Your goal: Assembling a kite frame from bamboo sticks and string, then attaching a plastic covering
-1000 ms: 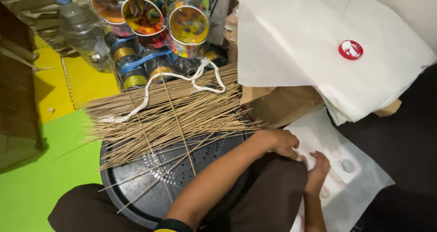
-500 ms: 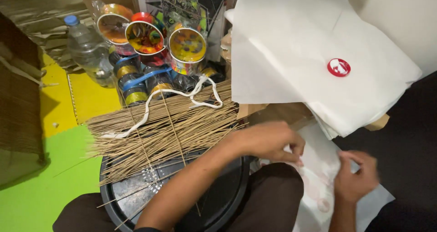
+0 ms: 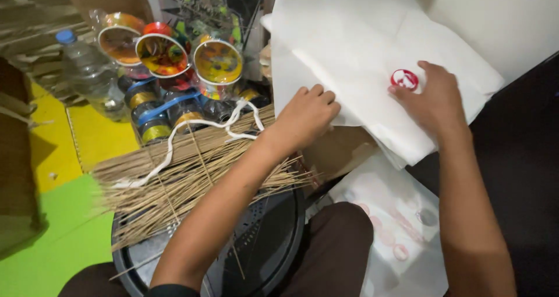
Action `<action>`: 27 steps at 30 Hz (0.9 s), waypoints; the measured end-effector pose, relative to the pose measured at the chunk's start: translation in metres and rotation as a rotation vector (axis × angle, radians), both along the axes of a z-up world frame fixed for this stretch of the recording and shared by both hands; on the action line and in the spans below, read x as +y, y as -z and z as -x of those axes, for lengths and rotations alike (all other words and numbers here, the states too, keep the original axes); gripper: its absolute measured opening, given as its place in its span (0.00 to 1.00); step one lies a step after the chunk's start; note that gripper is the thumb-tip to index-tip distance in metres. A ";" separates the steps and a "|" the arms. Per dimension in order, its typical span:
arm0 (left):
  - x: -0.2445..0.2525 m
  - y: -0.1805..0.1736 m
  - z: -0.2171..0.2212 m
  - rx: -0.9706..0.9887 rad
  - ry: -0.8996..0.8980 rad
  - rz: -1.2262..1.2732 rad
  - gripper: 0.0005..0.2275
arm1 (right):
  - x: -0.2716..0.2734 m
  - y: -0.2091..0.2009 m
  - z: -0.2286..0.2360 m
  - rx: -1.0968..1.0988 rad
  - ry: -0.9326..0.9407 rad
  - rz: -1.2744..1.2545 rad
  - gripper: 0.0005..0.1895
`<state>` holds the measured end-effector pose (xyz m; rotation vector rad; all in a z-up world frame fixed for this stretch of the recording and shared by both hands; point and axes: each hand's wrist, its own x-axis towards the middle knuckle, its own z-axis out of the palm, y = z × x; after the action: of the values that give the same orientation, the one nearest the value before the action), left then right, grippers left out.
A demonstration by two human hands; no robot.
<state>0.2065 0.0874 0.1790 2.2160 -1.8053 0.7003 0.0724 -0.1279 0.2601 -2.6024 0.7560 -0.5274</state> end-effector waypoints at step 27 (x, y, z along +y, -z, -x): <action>0.212 -0.070 -0.019 -0.066 -0.274 0.411 0.05 | -0.113 0.055 -0.005 -0.201 0.134 -0.008 0.35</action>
<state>0.2254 0.2995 0.2489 2.1875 -1.2462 1.0970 0.0776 -0.2407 0.2048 -2.4553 0.8653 -0.8095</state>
